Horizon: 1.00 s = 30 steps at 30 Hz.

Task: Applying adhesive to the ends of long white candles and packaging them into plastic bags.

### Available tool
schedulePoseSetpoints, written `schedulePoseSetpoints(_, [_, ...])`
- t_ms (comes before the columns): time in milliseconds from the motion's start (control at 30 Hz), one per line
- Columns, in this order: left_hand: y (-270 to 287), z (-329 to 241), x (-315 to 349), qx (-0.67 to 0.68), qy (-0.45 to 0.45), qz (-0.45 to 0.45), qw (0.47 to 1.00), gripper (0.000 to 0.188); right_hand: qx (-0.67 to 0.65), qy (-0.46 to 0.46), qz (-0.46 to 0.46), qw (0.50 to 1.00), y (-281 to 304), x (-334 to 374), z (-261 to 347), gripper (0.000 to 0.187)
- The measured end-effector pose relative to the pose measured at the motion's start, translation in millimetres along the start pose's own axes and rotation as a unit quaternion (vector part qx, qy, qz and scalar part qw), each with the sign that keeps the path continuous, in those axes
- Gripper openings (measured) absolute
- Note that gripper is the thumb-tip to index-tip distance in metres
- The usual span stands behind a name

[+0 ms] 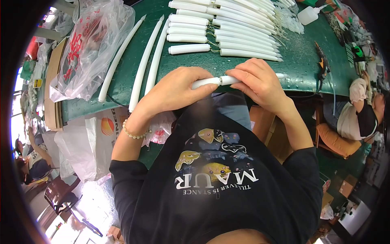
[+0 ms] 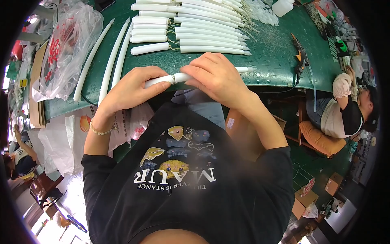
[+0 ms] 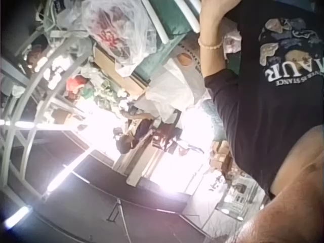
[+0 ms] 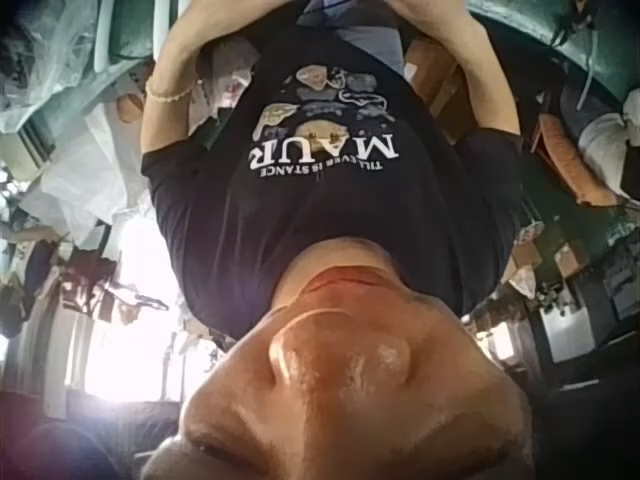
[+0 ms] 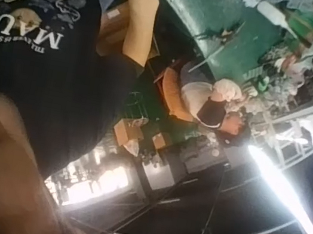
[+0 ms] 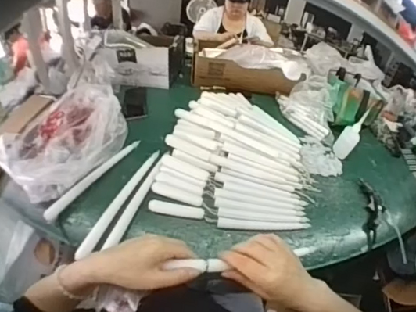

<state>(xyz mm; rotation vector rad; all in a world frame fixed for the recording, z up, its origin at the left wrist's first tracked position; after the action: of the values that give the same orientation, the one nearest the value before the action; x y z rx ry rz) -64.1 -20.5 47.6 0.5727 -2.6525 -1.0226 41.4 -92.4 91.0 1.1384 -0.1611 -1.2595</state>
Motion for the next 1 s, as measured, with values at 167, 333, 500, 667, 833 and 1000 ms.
schedulePoseSetpoints(167, [-1, 1, -2, -0.035, -0.001, -0.005, 0.999, 0.029, -0.003, -0.018, 0.030, 0.999, -5, 1, -3, 0.036])
schedulePoseSetpoints(333, [-1, -2, -2, -0.095, 0.004, -0.019, 0.995, 0.025, 0.035, -0.036, 0.057, 0.997, -12, 6, -10, 0.032])
schedulePoseSetpoints(500, [-4, 0, -3, -0.136, -0.003, -0.046, 0.990, 0.025, 0.061, -0.043, 0.075, 0.994, -15, 6, -11, 0.031])
schedulePoseSetpoints(667, [-3, -1, -4, -0.140, -0.014, -0.067, 0.988, 0.024, 0.076, -0.033, 0.049, 0.995, -11, 2, -7, 0.031])
schedulePoseSetpoints(833, [-6, 3, -5, -0.112, 0.004, -0.043, 0.993, 0.028, 0.089, -0.007, 0.034, 0.995, -12, 0, -6, 0.031])
schedulePoseSetpoints(1000, [-6, 2, -4, -0.105, -0.012, -0.054, 0.993, 0.026, 0.098, -0.014, 0.041, 0.994, -13, 1, -8, 0.032])
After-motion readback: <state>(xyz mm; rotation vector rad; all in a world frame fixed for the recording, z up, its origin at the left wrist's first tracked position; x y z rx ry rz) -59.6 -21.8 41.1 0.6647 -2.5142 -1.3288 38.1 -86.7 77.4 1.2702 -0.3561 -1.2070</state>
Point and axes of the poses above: each hand's wrist, its own x-axis away from the middle knuckle, its own y-axis out of the back of the hand, z = x × y, the point moved 9 cm from there along -x, towards the middle knuckle, and after that the axes turned 13 degrees about -x, right-handed, at the moved point
